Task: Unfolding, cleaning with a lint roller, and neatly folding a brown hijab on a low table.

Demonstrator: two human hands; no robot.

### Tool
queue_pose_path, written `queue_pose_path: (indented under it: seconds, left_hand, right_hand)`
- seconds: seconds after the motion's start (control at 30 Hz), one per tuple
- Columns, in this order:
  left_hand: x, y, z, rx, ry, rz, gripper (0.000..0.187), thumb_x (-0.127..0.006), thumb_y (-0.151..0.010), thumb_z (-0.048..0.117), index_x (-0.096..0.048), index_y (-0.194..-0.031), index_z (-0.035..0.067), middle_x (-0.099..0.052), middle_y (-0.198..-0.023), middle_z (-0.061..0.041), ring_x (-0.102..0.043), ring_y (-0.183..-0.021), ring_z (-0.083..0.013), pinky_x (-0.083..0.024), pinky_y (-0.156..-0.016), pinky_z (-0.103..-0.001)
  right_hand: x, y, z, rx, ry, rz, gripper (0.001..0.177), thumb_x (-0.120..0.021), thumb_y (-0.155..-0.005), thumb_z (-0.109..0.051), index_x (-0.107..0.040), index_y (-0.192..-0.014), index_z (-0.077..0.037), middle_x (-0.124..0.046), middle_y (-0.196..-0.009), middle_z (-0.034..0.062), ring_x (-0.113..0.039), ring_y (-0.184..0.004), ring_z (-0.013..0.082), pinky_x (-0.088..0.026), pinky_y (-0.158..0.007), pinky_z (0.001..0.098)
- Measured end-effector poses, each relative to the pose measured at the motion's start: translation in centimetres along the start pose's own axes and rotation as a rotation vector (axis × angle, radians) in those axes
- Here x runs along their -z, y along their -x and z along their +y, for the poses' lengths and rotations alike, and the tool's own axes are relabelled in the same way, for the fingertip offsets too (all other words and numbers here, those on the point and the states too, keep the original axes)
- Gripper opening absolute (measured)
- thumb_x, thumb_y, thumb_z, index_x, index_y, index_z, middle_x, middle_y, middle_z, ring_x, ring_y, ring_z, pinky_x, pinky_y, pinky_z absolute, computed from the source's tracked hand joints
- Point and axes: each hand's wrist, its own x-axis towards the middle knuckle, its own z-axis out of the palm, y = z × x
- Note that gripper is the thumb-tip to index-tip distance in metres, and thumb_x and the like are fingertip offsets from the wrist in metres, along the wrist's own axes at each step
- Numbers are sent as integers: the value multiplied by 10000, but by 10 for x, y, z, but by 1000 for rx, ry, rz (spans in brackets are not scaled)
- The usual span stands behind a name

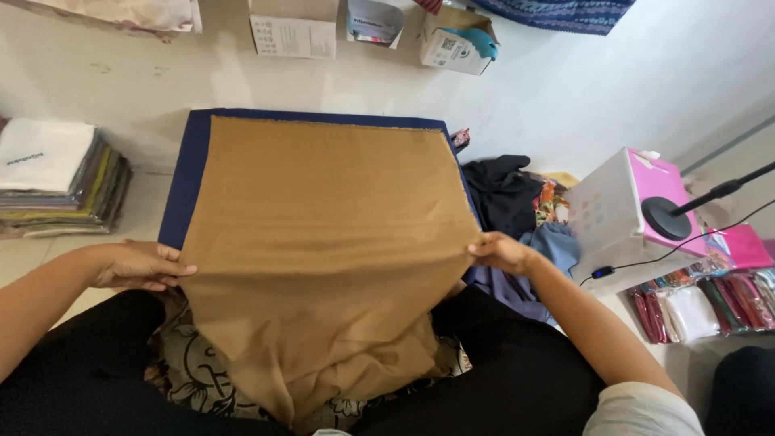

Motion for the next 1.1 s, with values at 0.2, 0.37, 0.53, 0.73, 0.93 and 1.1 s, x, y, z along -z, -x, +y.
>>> queue_pose_path:
  seconds: [0.2,0.37,0.53,0.73,0.93,1.1]
  left_hand:
    - [-18,17,9,30,-150,99,394,-826,-885,339,-760,-1181,87,-766,-1146,-67,-690,-876,-183,-590,-769,-303]
    - [8,-65,-14,134,-486,113,363,-844,-822,529,-797,-1039,242,-844,-1061,33,-751,-819,-156,-592,-728,-323]
    - [6,-48,16,110,-1403,347,526,-577,-887,711,-790,-1137,300,-794,-1135,-12,-727,-1130,-263,-444,-976,-619]
    - [-88,44,80,-600,-1427,786,496,-441,-1005,563,-637,-1304,220,-630,-1328,-34,-629,-1246,-269,-594,-937,-384]
    - [-86,23,65,-600,-1586,527,744,-195,-1027,668,-100,-1630,243,-100,-1706,-63,-125,-1562,-322,-183,-1257,-493]
    - [-58,14,51,-318,-1531,568,946,-115,-950,830,19,-1647,205,58,-1735,-66,-16,-1587,-263,-82,-1270,-503]
  right_hand:
    - [2,16,-11,25,290,81,211,-838,-844,-94,-733,-975,34,-674,-816,108,-705,-746,219,-606,-725,377]
    - [48,-49,25,-56,691,212,176,-849,-841,-236,-777,-857,-76,-746,-694,127,-740,-653,210,-583,-622,304]
    - [25,-55,-18,8,1494,476,249,-728,-803,-498,-824,-905,-292,-779,-757,32,-791,-788,245,-650,-667,372]
    - [-153,1,-38,1231,1837,154,420,-583,-959,-289,-615,-1327,-89,-603,-1265,192,-605,-1201,363,-487,-1036,459]
    - [-145,-6,-29,1006,1734,-70,862,-480,-968,-641,-264,-1622,-122,-316,-1642,179,-312,-1503,376,-294,-1180,551]
    - [-42,-13,-37,899,1645,409,843,-577,-879,-705,-415,-1551,-221,-553,-1459,100,-610,-1238,306,-469,-997,500]
